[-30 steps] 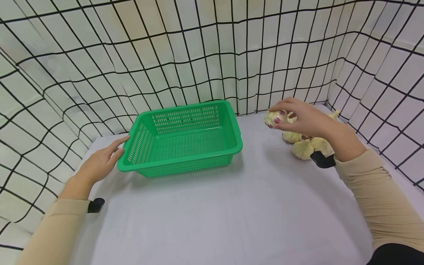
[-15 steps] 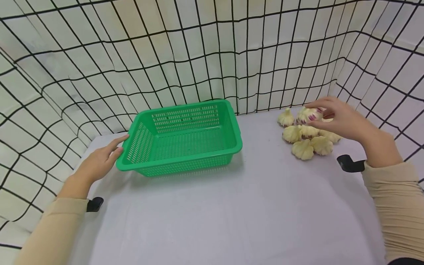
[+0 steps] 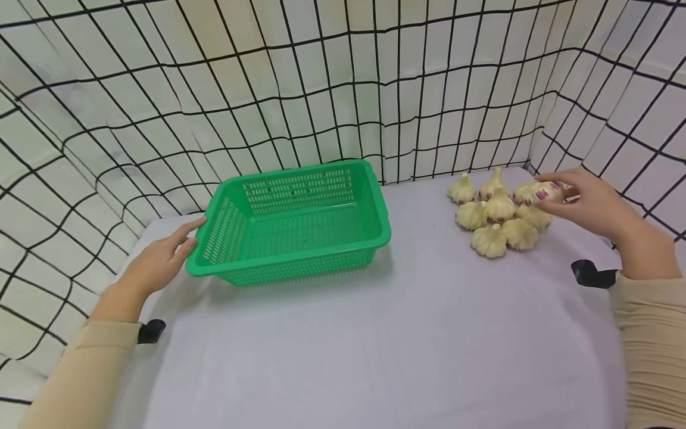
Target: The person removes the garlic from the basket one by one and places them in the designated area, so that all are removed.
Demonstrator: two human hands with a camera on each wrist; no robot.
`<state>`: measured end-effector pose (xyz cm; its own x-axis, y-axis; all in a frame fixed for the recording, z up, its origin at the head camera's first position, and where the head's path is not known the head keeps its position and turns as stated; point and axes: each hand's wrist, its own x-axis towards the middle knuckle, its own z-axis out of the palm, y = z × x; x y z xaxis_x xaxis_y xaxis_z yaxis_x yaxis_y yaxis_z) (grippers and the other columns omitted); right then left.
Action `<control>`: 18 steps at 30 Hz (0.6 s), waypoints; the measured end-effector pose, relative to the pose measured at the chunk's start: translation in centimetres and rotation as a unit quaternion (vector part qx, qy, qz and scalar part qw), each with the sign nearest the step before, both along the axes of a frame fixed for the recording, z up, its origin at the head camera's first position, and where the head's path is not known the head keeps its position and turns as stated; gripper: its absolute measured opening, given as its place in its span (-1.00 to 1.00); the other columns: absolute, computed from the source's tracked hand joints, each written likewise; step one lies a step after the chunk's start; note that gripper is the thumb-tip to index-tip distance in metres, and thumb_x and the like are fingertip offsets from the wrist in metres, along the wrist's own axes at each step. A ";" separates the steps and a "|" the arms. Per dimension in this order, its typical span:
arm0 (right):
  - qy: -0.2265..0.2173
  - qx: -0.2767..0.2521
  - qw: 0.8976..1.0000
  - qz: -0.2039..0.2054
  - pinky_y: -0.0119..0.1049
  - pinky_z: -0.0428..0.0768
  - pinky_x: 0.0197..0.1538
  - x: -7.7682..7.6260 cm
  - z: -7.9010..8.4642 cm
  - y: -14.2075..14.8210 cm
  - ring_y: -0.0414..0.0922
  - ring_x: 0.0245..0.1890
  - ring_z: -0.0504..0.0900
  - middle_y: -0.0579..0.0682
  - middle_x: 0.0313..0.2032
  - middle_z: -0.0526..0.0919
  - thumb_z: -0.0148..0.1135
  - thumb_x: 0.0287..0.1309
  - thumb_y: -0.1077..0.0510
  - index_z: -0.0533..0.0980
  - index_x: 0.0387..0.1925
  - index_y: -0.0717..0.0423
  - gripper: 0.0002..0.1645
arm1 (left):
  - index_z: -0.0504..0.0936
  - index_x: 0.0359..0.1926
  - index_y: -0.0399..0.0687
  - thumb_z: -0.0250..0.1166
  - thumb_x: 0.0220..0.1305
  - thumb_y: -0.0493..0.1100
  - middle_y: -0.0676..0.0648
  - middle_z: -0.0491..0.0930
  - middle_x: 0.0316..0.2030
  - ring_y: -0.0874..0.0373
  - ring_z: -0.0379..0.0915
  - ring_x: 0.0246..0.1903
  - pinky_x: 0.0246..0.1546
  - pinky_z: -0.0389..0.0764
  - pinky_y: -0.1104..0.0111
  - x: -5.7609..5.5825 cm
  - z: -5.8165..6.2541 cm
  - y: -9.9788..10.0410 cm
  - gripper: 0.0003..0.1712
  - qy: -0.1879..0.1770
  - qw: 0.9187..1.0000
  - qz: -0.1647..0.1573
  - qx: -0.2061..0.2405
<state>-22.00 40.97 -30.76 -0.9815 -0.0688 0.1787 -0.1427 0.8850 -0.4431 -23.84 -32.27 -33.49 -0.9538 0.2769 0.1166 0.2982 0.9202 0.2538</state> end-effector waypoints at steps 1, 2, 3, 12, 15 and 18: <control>-0.001 0.002 1.000 -0.002 0.46 0.51 -0.11 0.1 -0.1 0.2 0.55 0.08 0.37 0.51 0.26 0.22 0.24 0.43 -0.01 0.30 0.38 0.39 -0.27 | 0.06 0.62 0.05 -0.29 0.66 0.23 -0.51 0.50 0.20 -0.52 0.39 0.19 0.07 0.42 -0.38 0.0 0.0 0.0 -0.30 0.000 1.000 0.000 0.000; -0.003 0.005 1.000 -0.004 0.44 0.52 -0.14 0.1 -0.2 0.5 0.56 0.07 0.37 0.53 0.26 0.21 0.24 0.43 -0.01 0.30 0.38 0.40 -0.27 | 0.06 0.62 0.05 -0.29 0.66 0.23 -0.51 0.50 0.19 -0.52 0.39 0.19 0.07 0.42 -0.38 0.0 0.1 0.0 -0.30 0.000 1.000 0.001 0.000; -0.006 0.006 1.000 -0.007 0.42 0.54 -0.18 0.2 -0.3 0.7 0.56 0.07 0.37 0.55 0.27 0.19 0.24 0.43 -0.01 0.29 0.38 0.41 -0.26 | 0.07 0.62 0.04 -0.28 0.66 0.23 -0.51 0.51 0.18 -0.52 0.39 0.19 0.07 0.41 -0.38 0.1 0.1 0.1 -0.30 0.000 1.000 0.001 0.001; -0.048 0.017 0.997 -0.064 0.41 0.48 -0.17 0.9 -1.6 2.5 0.56 0.07 0.32 0.64 0.27 0.16 0.15 0.48 -0.13 0.13 0.47 0.40 -0.13 | 0.06 0.62 0.03 -0.29 0.65 0.24 -0.52 0.47 0.23 -0.53 0.37 0.21 0.11 0.39 -0.39 0.0 0.1 0.2 -0.29 -0.006 1.000 0.001 -0.004; -0.057 0.015 0.996 -0.065 0.43 0.47 -0.13 0.8 -2.0 3.1 0.59 0.07 0.32 0.67 0.26 0.14 0.19 0.46 -0.11 0.09 0.45 0.43 -0.10 | 0.05 0.62 0.04 -0.29 0.65 0.24 -0.52 0.45 0.24 -0.53 0.35 0.22 0.11 0.39 -0.39 0.0 0.0 0.1 -0.29 -0.008 1.000 0.004 -0.004; -0.083 0.015 0.995 -0.060 0.47 0.43 -0.06 0.5 -2.6 3.8 0.62 0.08 0.30 0.69 0.23 0.14 0.25 0.42 -0.13 0.04 0.40 0.49 -0.04 | 0.06 0.62 0.04 -0.29 0.65 0.24 -0.52 0.45 0.25 -0.54 0.36 0.21 0.10 0.39 -0.40 0.0 -0.1 0.0 -0.29 -0.008 1.000 0.007 -0.003</control>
